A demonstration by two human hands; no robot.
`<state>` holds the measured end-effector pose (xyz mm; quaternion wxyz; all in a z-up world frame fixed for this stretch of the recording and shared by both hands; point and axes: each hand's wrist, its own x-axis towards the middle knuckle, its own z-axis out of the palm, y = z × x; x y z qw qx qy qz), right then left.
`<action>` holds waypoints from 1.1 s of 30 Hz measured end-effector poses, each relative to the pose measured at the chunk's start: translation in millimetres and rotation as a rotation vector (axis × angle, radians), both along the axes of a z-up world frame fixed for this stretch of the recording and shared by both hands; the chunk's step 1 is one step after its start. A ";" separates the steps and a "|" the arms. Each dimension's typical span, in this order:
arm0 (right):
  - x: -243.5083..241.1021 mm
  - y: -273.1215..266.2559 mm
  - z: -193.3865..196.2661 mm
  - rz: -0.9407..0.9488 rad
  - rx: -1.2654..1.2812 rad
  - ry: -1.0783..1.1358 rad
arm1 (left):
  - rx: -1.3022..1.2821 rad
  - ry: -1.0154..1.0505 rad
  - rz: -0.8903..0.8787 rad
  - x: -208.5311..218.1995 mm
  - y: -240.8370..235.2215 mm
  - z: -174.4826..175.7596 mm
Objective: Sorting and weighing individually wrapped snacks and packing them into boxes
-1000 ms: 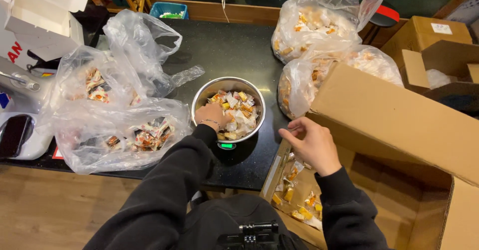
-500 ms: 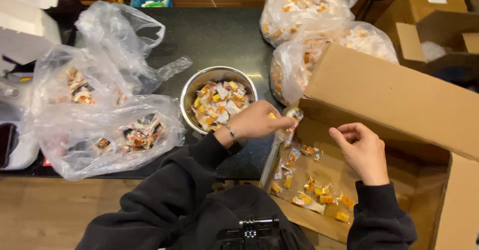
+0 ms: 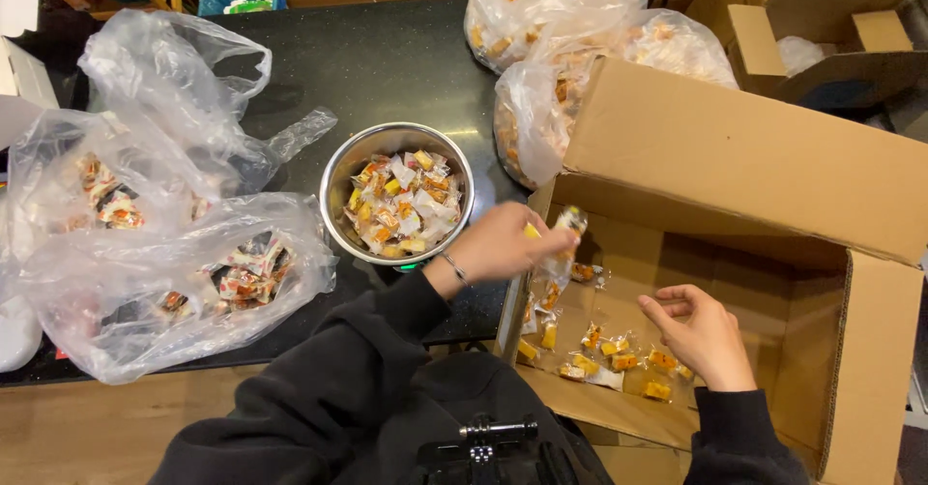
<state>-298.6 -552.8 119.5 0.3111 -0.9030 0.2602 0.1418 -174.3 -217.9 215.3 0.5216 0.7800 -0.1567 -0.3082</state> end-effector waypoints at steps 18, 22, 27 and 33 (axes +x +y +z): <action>100.7 236.1 40.2 0.316 1.027 -0.432 | -0.687 0.080 0.473 3.9 122.0 -125.5; 152.2 258.1 31.3 0.522 0.623 -0.419 | -0.776 0.121 0.786 -14.0 182.4 -136.9; 125.7 259.5 79.9 0.553 0.550 -0.415 | -0.713 0.093 0.962 -31.8 192.4 -138.1; 86.3 232.9 34.3 0.497 1.015 -0.347 | -0.270 -0.039 0.718 -41.4 89.5 -123.8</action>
